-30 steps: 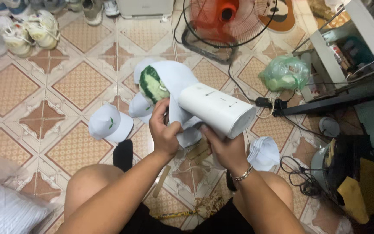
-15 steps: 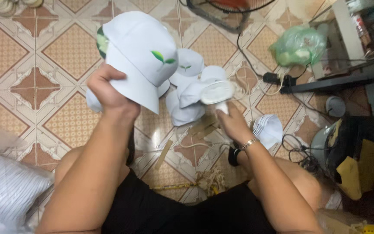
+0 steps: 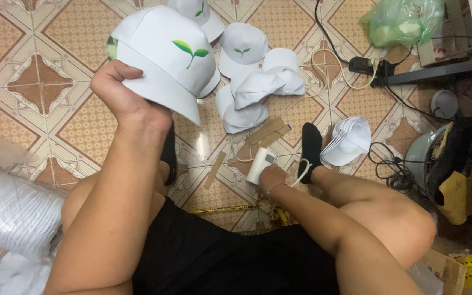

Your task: The person sits on the floor and uses a hair dryer to dry a white cap with a green logo. They rotate the cap to direct airflow to different areas, including the brim and interior. The person also places a cardboard insert inside the cap to maintain its shape.

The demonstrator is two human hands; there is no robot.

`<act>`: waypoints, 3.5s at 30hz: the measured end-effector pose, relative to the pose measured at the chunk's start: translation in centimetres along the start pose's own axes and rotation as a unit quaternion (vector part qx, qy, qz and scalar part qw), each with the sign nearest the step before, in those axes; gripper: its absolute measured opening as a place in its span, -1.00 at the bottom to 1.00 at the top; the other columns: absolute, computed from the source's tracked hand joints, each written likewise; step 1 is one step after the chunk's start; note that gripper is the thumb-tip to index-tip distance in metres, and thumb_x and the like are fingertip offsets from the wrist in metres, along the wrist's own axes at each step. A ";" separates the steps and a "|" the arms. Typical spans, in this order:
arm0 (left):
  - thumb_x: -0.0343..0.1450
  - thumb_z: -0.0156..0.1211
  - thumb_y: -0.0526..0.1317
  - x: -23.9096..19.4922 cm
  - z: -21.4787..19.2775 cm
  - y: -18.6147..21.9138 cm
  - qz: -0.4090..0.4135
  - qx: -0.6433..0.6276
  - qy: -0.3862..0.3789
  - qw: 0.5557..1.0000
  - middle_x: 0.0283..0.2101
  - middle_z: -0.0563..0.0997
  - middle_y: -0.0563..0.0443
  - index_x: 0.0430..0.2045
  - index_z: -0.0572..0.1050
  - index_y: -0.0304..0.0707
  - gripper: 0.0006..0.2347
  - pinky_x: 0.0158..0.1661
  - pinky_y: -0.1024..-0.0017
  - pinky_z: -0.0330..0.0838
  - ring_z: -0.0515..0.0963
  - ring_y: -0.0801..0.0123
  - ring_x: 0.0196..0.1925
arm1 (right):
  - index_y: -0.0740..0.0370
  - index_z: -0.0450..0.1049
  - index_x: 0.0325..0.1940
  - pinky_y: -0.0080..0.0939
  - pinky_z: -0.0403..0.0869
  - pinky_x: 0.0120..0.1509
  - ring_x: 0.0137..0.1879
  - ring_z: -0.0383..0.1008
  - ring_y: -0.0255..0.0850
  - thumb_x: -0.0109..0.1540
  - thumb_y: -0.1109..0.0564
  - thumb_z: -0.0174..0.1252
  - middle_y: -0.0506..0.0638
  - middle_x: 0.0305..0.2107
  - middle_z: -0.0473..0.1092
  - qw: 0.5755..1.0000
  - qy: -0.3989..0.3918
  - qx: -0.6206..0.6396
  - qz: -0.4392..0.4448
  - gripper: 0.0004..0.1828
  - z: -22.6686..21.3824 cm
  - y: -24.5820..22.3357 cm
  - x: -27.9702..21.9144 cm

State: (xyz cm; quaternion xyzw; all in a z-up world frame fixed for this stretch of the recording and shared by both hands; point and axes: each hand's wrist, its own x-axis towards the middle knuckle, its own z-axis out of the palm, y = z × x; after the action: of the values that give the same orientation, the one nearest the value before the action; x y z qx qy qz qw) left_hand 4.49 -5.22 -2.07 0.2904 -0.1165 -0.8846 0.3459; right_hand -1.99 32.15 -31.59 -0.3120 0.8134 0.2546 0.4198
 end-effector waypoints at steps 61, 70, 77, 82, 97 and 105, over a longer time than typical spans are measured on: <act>0.47 0.27 -0.13 -8.7 6.9 -12.1 0.632 0.527 -0.490 0.287 -0.50 0.47 0.15 -0.54 0.45 -0.08 -0.80 -0.50 0.41 0.16 0.47 0.45 -0.54 | 0.33 0.56 -0.12 -0.11 0.44 -0.20 -0.31 0.51 -0.06 0.29 0.11 0.28 0.12 -0.37 0.47 0.584 0.691 0.421 -0.068 -0.78 -28.6 13.5 -20.6; 0.44 0.12 0.01 -6.1 4.3 -9.4 0.192 0.854 -0.443 0.193 -0.52 0.64 -0.11 -0.35 0.54 -0.17 -0.75 -0.29 0.06 0.47 0.63 0.01 -0.48 | 0.30 0.58 -0.08 -0.07 0.49 -0.07 -0.16 0.56 -0.07 0.29 0.15 0.29 0.12 -0.24 0.53 0.549 0.726 0.404 0.088 -0.82 -27.0 17.0 -19.4; 0.14 0.21 0.23 -3.3 -0.9 -9.5 0.118 0.947 -0.272 0.122 0.01 0.56 -0.28 -0.07 0.56 -0.03 -0.45 -0.13 -0.05 0.46 0.61 -0.16 -0.07 | 0.33 0.48 0.06 -0.29 0.49 0.11 -0.01 0.50 -0.29 0.36 0.17 0.21 -0.01 -0.11 0.53 0.401 0.604 0.685 -0.069 -0.78 -26.0 15.0 -16.4; 0.47 0.07 0.19 -4.4 -1.3 -11.0 -0.095 0.782 -0.335 0.517 0.05 0.59 -0.26 0.13 0.47 -0.24 -0.48 0.08 0.22 0.43 0.59 0.08 0.10 | 0.33 0.29 0.23 -0.08 0.57 0.13 0.05 0.52 -0.15 0.35 0.23 0.10 0.08 -0.01 0.45 0.282 0.357 0.870 -0.187 -0.64 -26.1 8.0 -15.8; 0.49 0.21 -0.20 -3.2 3.3 -4.1 0.160 0.442 -0.079 0.879 -0.01 0.69 -0.23 -0.03 0.52 -0.57 -0.69 0.05 0.39 0.51 0.67 0.29 0.00 | 0.15 0.55 -0.22 0.01 0.51 -0.05 -0.24 0.56 -0.03 0.27 -0.06 0.21 0.07 -0.34 0.55 0.874 0.203 0.266 -0.352 -0.76 -12.9 -5.8 -5.4; 0.39 0.22 -0.36 -4.3 5.0 -2.2 0.012 0.420 -0.047 0.906 0.03 0.65 -0.32 0.03 0.45 -0.61 -0.66 0.12 0.32 0.54 0.67 0.17 0.08 | 0.29 0.59 0.00 0.12 0.38 0.23 0.12 0.45 0.24 0.12 0.27 0.15 0.30 0.00 0.47 0.889 0.035 0.322 -0.322 -0.64 -0.5 -8.5 8.3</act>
State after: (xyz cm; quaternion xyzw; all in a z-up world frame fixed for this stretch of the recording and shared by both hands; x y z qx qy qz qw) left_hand 2.88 -0.60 2.89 0.3657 -0.4969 -0.7619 0.1970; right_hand 0.13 23.58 -39.58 -0.4134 0.7194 -0.1817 0.5277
